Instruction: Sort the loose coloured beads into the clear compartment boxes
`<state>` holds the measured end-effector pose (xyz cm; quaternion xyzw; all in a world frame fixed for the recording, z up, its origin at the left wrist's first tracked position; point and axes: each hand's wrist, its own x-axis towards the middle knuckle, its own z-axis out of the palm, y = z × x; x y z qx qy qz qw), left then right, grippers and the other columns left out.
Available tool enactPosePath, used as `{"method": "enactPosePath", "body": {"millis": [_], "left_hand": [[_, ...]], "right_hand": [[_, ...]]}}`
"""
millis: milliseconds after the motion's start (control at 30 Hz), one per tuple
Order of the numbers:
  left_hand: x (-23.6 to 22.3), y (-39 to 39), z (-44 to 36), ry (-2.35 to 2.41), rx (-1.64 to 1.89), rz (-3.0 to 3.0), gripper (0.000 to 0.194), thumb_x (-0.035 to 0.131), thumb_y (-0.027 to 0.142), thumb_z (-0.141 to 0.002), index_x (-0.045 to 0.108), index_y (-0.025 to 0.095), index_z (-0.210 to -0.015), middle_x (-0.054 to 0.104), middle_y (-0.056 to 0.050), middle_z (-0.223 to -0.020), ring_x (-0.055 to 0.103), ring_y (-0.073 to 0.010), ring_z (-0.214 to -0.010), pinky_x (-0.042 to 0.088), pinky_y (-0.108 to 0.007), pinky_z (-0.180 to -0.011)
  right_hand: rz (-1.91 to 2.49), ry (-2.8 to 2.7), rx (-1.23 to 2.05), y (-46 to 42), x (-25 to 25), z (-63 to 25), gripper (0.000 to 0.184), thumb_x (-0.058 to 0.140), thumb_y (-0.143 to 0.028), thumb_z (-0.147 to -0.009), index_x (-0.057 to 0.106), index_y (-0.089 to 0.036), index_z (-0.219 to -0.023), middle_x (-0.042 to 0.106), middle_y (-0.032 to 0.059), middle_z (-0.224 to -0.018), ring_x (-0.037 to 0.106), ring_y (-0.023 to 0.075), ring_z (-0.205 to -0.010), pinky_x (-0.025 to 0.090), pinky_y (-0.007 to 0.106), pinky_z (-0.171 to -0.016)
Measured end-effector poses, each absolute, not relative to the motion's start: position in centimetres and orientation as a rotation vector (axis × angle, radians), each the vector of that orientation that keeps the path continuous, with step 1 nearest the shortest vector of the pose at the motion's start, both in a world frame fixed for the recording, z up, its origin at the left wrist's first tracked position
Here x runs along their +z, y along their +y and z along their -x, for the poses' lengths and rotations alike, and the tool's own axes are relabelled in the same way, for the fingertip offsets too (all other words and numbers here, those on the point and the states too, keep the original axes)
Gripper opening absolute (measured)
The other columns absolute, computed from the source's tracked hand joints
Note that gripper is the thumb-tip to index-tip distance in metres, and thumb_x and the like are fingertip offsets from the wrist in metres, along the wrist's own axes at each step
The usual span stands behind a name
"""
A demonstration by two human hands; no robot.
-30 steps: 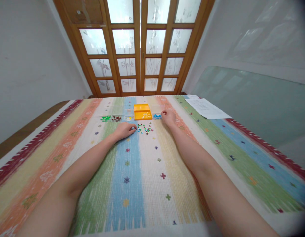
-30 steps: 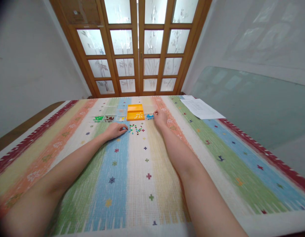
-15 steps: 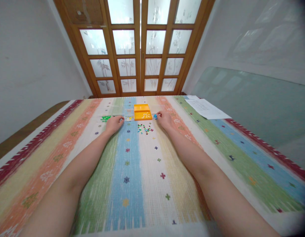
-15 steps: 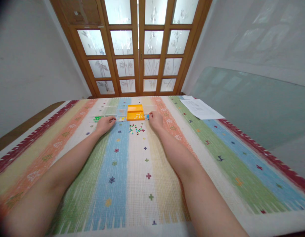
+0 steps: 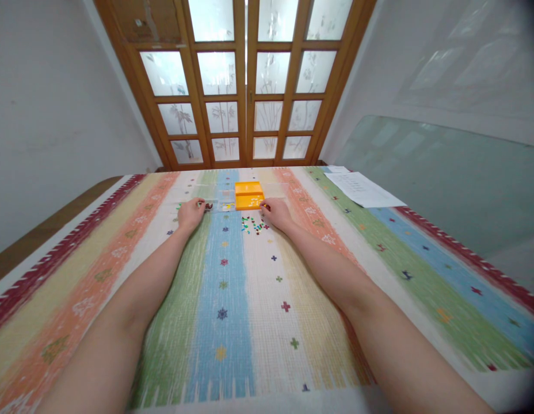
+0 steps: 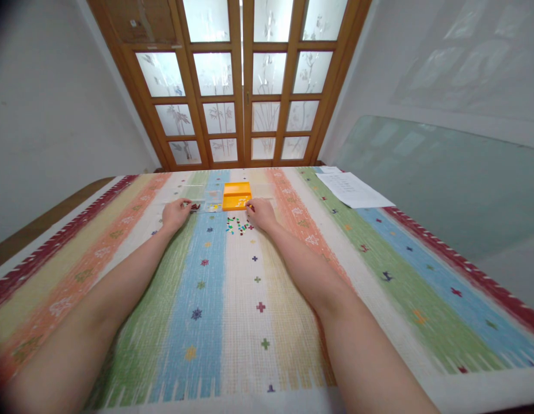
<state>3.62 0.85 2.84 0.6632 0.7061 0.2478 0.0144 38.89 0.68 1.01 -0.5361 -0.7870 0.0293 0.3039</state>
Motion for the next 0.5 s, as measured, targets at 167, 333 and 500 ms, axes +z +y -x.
{"method": "enactPosePath", "body": {"millis": [167, 333, 500], "left_hand": [[2.8, 0.3, -4.6, 2.112, 0.756, -2.153, 0.039, 0.051, 0.042, -0.102, 0.077, 0.024, -0.125, 0.081, -0.009, -0.108, 0.073, -0.0272, -0.101, 0.049, -0.032, -0.082], [2.8, -0.5, -6.1, 1.961, 0.691, -2.303, 0.038, 0.051, 0.04, -0.102, 0.077, 0.025, -0.126, 0.081, -0.007, -0.104, 0.072, -0.0259, -0.096, 0.048, -0.032, -0.083], [2.9, -1.8, -8.4, 1.824, 0.579, -2.435, 0.038, 0.053, 0.041, -0.102, 0.075, 0.029, -0.13, 0.078, -0.005, -0.093, 0.071, -0.0246, -0.088, 0.047, -0.032, -0.081]], "right_hand": [[1.237, -2.259, 0.083, 0.3, 1.1, -37.9, 0.017, 0.062, -0.022, -0.099, 0.08, -0.02, -0.1, 0.076, 0.0067, -0.097, 0.064, 0.0222, -0.094, 0.041, 0.032, -0.087], [1.126, -2.38, 0.048, -0.6, 1.4, -36.3, 0.016, 0.065, -0.021, -0.097, 0.08, -0.021, -0.098, 0.074, 0.008, -0.097, 0.062, 0.0234, -0.097, 0.04, 0.034, -0.088], [1.126, -2.444, 0.047, -1.0, 1.3, -35.5, 0.016, 0.065, -0.022, -0.098, 0.081, -0.022, -0.102, 0.072, 0.0086, -0.099, 0.061, 0.0241, -0.1, 0.039, 0.034, -0.088]]}}
